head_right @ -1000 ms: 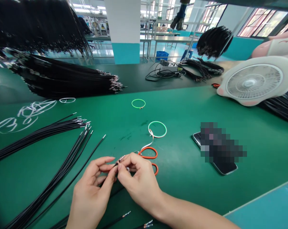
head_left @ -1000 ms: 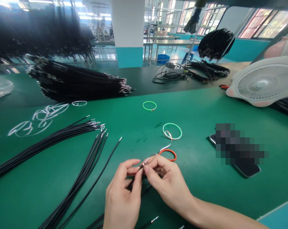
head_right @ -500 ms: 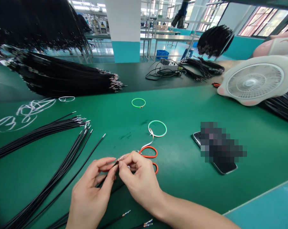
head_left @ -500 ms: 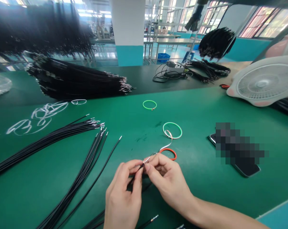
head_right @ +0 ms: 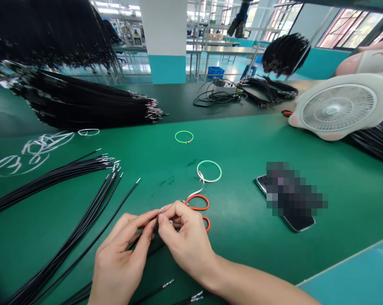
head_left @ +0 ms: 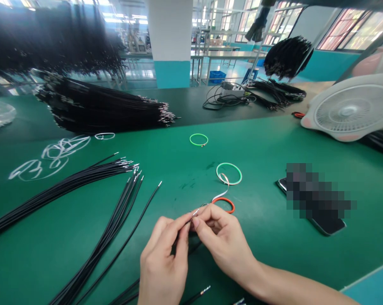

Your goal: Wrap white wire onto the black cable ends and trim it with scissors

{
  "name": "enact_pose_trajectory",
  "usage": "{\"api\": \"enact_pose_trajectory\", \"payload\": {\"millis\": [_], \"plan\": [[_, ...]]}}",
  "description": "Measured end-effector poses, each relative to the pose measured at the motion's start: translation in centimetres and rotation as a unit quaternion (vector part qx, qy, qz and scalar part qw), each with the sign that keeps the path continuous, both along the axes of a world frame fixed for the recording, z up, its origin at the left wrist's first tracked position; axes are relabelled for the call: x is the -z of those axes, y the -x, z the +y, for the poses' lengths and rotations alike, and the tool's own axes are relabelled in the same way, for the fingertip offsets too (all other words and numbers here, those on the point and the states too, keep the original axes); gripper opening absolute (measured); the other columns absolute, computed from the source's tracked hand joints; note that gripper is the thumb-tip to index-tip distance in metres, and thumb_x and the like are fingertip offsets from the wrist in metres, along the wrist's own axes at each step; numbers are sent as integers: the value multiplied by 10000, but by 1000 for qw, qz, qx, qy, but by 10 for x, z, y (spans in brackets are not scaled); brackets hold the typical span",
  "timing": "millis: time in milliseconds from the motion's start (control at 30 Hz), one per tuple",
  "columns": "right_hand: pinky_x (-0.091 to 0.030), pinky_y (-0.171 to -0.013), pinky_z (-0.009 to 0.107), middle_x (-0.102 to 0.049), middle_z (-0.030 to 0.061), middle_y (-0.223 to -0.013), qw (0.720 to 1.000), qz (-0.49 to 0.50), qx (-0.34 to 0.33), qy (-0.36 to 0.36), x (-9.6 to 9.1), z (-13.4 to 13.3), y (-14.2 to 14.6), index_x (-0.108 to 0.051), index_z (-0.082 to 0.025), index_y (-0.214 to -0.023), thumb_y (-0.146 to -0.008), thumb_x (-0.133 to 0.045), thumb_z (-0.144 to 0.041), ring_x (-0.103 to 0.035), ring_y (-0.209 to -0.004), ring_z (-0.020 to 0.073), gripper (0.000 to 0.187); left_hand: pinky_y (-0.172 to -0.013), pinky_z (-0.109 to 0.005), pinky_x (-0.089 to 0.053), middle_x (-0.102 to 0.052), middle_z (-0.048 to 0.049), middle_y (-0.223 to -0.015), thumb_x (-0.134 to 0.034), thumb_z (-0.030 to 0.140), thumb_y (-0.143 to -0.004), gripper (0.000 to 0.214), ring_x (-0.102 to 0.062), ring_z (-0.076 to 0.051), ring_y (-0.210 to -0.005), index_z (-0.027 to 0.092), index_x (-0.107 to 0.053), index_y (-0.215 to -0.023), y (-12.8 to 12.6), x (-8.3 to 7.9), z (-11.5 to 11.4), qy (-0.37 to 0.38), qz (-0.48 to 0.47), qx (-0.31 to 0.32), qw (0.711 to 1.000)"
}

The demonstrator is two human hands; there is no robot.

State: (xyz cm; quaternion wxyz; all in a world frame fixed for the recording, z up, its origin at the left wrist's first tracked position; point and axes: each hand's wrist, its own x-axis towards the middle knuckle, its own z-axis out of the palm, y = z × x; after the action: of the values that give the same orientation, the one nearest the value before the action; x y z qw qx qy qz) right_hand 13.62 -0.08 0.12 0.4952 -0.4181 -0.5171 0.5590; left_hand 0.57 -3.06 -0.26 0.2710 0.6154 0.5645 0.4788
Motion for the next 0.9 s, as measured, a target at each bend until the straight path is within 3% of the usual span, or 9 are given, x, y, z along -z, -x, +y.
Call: {"api": "enact_pose_trajectory", "payload": {"millis": [133, 333, 600, 733, 900], "plan": [[-518, -678, 259, -639, 35, -835, 1000, -2, -6, -5, 1, 1, 0, -586, -185, -727, -850, -610, -271, -610, -737, 147, 152, -677, -237, -554, -631, -12, -889, -562, 262, -887, 195, -644, -140, -752, 282, -713, -1010, 0, -2, 3, 89, -101, -2, 991], [-512, -676, 257, -647, 26, -812, 998, -29, -26, -39, 3, 4, 1, -590, -187, -741, -876, -595, -274, -613, -730, 145, 161, -544, -189, -483, -628, 2, -761, -701, 383, -779, 223, -552, -87, -580, 189, -704, -890, 4, -14, 12, 233, -261, -5, 937], [-508, -690, 272, -673, 48, -852, 994, -75, -43, -71, 7, 4, 0, -621, -186, -779, -892, -590, -286, -621, -774, 162, 154, -431, -176, -305, -540, 46, -568, -718, 455, -752, 299, -387, -56, -466, 158, -684, -748, 5, -8, 16, 238, -266, -41, 933], [-515, -703, 281, -679, 39, -819, 995, -77, -48, -28, 10, 6, 0, -637, -182, -805, -890, -598, -318, -625, -760, 162, 165, -462, -179, -356, -553, 46, -589, -716, 454, -751, 296, -425, -63, -482, 163, -700, -800, 7, -5, 17, 223, -264, -46, 937], [-482, -594, 250, -664, 19, -735, 995, -91, -42, 3, 11, 9, -1, -676, -174, -865, -872, -615, -334, -579, -647, 137, 171, -570, -206, -492, -642, 3, -712, -753, 408, -718, 318, -566, -107, -605, 166, -710, -918, 8, -6, 18, 231, -260, -36, 937]]}}
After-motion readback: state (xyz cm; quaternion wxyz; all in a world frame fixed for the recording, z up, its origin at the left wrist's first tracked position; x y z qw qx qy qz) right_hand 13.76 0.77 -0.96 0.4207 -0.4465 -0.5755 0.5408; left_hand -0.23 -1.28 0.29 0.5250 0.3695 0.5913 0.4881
